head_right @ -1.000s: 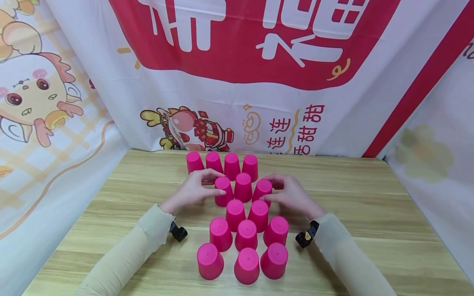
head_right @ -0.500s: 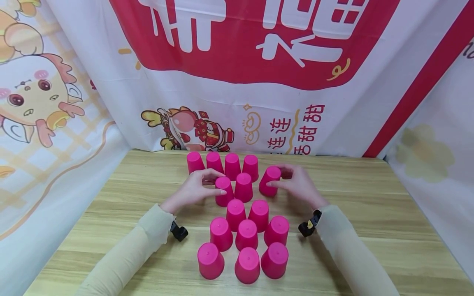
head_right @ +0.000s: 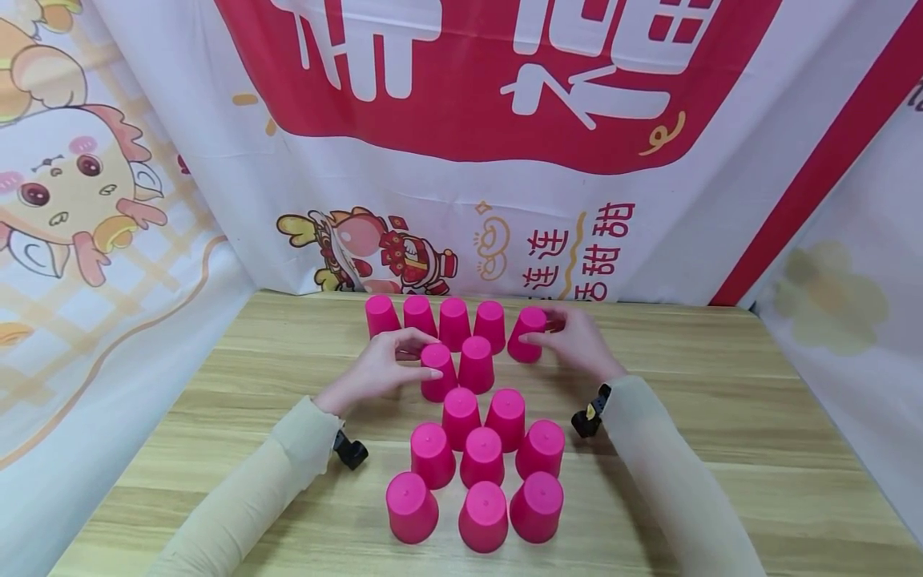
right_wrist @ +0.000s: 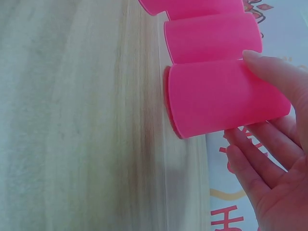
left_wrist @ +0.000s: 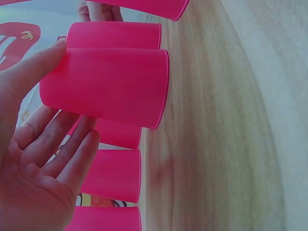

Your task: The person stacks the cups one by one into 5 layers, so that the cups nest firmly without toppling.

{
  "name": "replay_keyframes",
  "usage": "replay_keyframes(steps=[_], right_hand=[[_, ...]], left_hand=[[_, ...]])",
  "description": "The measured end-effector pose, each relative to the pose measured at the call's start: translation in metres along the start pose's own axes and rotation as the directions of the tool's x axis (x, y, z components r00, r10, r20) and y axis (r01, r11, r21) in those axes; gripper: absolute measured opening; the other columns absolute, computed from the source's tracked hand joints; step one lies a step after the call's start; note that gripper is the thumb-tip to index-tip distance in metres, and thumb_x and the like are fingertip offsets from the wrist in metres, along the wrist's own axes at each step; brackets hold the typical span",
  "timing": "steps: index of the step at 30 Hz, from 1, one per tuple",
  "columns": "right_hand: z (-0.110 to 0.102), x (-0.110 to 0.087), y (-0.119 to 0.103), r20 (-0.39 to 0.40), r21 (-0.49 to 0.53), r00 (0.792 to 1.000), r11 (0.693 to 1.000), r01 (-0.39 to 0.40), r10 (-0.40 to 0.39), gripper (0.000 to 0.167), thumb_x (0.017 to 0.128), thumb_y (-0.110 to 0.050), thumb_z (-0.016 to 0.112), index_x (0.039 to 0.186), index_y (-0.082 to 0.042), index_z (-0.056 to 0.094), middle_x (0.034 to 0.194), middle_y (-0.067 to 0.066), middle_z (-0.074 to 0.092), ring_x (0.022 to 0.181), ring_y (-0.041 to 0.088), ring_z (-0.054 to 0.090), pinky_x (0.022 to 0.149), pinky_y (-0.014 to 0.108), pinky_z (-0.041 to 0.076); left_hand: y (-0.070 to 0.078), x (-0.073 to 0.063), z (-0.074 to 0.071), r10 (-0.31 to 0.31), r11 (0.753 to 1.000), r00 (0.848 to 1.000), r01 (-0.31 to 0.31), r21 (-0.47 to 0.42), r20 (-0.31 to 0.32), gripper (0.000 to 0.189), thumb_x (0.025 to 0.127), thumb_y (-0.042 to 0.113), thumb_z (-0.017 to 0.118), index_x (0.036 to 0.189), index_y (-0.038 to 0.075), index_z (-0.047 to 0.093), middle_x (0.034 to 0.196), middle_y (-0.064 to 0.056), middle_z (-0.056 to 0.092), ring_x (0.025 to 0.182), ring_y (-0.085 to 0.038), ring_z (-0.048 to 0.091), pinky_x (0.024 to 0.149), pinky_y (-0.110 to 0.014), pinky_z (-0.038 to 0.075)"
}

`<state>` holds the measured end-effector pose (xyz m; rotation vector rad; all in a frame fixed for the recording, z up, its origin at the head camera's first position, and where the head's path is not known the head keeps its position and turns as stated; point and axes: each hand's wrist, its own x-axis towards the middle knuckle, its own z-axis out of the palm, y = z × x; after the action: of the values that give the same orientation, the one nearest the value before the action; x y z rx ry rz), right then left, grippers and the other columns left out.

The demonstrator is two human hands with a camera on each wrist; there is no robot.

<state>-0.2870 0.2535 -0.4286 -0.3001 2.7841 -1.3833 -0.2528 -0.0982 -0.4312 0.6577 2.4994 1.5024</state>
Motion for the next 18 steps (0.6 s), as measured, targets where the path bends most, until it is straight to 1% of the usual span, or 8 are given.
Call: replay_keyframes(steps=[7, 11, 14, 18], right_hand=[[0.003, 0.009, 0.002, -0.003, -0.006, 1.0, 1.0, 0.025, -0.025, 0.056, 0.084, -0.032, 0.086, 0.131, -0.009, 0.066, 0.114, 0.007, 0.07, 0.102, 0.026, 0.065, 0.091, 0.043, 0.054], [0.004, 0.01, 0.001, -0.002, -0.006, 1.0, 1.0, 0.024, -0.024, 0.056, 0.084, -0.032, 0.086, 0.131, -0.009, 0.065, 0.115, 0.008, 0.07, 0.103, 0.027, 0.066, 0.091, 0.044, 0.054], [0.003, 0.008, 0.0, 0.006, 0.008, 1.0, 1.0, 0.018, -0.018, 0.063, 0.085, -0.033, 0.085, 0.138, -0.01, 0.06, 0.122, 0.008, 0.067, 0.107, 0.028, 0.064, 0.093, 0.046, 0.054], [-0.001, -0.003, -0.004, 0.008, 0.026, 0.998, 0.998, 0.055, -0.055, 0.074, 0.086, -0.033, 0.084, 0.148, -0.01, 0.051, 0.136, 0.011, 0.06, 0.116, 0.033, 0.062, 0.096, 0.05, 0.052]], left_hand=[[0.0, 0.001, 0.0, 0.0, 1.0, 1.0, 0.0, -0.006, 0.004, 0.044, 0.081, 0.037, 0.088, 0.119, 0.023, 0.07, 0.111, 0.009, 0.069, 0.104, -0.015, 0.064, 0.094, -0.045, 0.054], [0.001, 0.001, 0.0, -0.001, 1.0, 1.0, 0.001, -0.011, 0.008, 0.044, 0.081, 0.036, 0.088, 0.119, 0.023, 0.07, 0.111, 0.008, 0.069, 0.104, -0.016, 0.064, 0.094, -0.046, 0.054], [0.001, 0.001, 0.0, -0.001, 1.0, 1.0, 0.001, -0.01, 0.009, 0.044, 0.081, 0.036, 0.088, 0.12, 0.023, 0.07, 0.111, 0.008, 0.069, 0.104, -0.016, 0.064, 0.094, -0.046, 0.054], [0.002, 0.001, 0.0, 0.0, 1.0, 1.0, 0.0, -0.002, 0.007, 0.045, 0.082, 0.035, 0.088, 0.12, 0.021, 0.07, 0.111, 0.007, 0.069, 0.104, -0.016, 0.065, 0.094, -0.045, 0.054]])
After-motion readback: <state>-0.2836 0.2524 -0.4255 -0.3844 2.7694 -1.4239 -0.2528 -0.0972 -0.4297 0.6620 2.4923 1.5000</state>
